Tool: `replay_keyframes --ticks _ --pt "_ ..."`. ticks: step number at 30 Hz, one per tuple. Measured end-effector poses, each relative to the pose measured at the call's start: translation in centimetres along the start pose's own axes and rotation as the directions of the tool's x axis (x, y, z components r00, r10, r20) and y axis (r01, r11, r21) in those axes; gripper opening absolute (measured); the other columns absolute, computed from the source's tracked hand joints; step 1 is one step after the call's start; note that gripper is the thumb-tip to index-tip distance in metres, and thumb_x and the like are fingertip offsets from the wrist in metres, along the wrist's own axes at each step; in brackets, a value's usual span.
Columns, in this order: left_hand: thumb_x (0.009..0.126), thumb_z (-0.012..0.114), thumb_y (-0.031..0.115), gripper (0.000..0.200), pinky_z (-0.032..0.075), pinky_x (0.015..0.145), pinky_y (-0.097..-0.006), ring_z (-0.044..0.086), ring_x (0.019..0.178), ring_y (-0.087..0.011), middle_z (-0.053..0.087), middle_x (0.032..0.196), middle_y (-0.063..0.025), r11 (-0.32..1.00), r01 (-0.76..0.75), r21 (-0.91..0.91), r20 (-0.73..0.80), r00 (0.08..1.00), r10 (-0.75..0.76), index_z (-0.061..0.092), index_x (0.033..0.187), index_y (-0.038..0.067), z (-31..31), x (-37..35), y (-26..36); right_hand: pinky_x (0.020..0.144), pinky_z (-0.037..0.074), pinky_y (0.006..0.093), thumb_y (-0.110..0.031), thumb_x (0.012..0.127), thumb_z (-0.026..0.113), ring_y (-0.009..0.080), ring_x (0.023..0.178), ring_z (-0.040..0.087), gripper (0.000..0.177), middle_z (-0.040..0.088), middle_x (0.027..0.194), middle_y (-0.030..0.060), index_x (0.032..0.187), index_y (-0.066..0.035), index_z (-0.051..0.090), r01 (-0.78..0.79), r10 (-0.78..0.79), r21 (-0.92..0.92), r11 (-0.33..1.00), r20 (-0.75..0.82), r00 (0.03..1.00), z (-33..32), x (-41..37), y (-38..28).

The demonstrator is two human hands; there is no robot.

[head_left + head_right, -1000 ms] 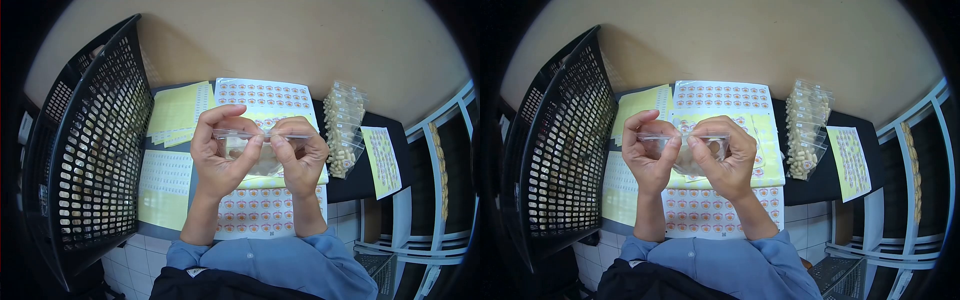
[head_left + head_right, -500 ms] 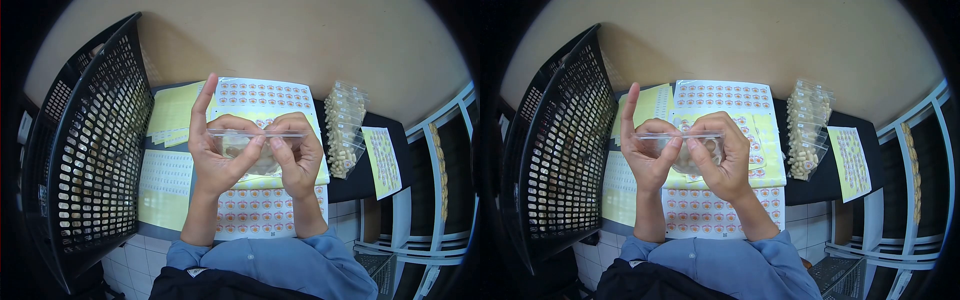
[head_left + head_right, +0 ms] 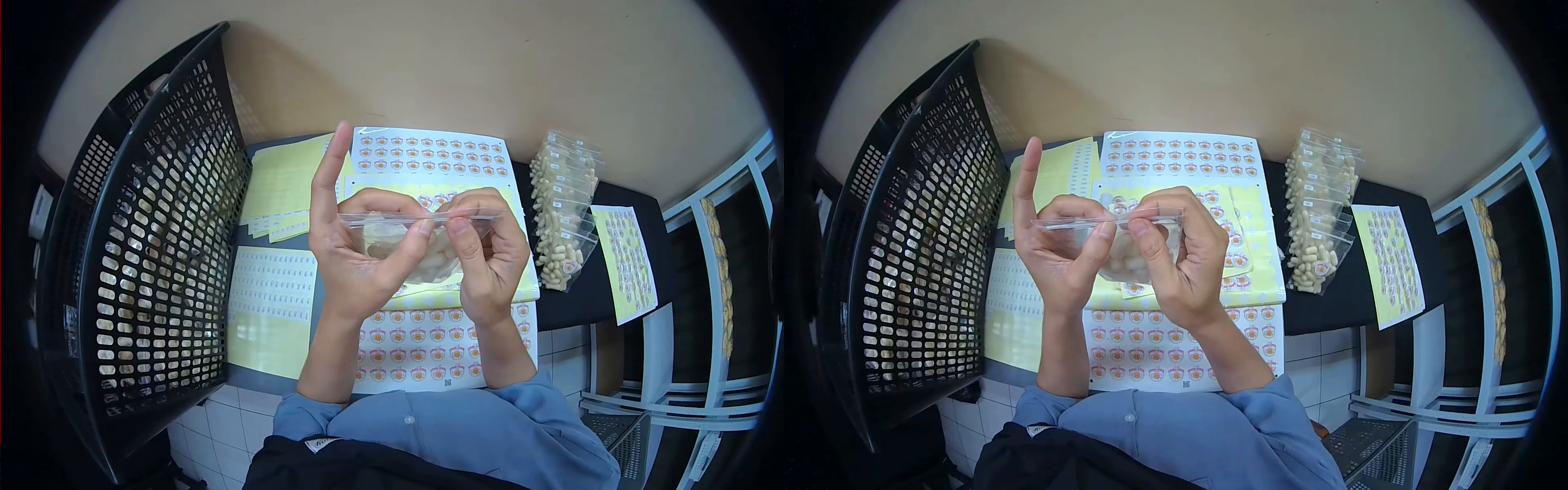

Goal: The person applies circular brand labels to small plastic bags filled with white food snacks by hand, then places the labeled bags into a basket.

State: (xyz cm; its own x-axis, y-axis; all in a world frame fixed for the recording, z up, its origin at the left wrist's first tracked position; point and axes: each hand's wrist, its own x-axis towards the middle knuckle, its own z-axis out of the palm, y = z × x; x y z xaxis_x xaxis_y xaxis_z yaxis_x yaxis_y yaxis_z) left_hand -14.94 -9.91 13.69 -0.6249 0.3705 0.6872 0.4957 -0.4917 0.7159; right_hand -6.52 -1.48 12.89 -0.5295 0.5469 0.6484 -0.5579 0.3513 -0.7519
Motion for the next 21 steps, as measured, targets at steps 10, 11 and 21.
replay_keyframes --ticks 10,11,21 --pt "0.065 0.062 -0.004 0.082 0.044 0.074 -0.0228 0.060 0.072 -0.0131 0.061 0.076 -0.0102 1.000 0.002 -0.016 0.019 1.000 -0.001 0.013 0.130 -0.004 -0.4 0.4 -0.1 0.066 0.042 0.0217 -0.004 0.081 0.053 0.0117 0.072 0.053 0.007 0.050 0.081 0.0065 0.085 -0.001 0.049 0.076 -0.071 0.132 0.988 -0.040 0.997 -0.1 0.4 0.6" --pt "0.066 0.061 -0.005 0.082 0.044 0.073 -0.0227 0.060 0.072 -0.0132 0.061 0.077 -0.0098 0.999 0.007 -0.054 -0.016 1.000 -0.008 0.011 0.131 -0.003 -0.1 0.4 0.0 0.066 0.042 0.0221 -0.004 0.082 0.053 0.0121 0.073 0.054 0.006 0.050 0.081 0.0067 0.084 -0.001 0.048 0.067 -0.058 0.149 0.987 -0.063 0.996 -0.2 0.4 0.5" --pt "0.067 0.063 -0.006 0.077 0.045 0.068 -0.0213 0.059 0.069 -0.0117 0.060 0.069 -0.0059 0.999 0.051 0.003 -0.027 0.998 -0.051 0.017 0.129 -0.006 -2.2 1.0 -0.3 0.075 0.040 0.0277 -0.004 0.076 0.056 0.0171 0.083 0.053 0.013 0.050 0.085 0.0090 0.086 -0.001 0.048 0.012 -0.011 0.234 0.972 -0.006 1.000 -1.3 1.0 1.1"
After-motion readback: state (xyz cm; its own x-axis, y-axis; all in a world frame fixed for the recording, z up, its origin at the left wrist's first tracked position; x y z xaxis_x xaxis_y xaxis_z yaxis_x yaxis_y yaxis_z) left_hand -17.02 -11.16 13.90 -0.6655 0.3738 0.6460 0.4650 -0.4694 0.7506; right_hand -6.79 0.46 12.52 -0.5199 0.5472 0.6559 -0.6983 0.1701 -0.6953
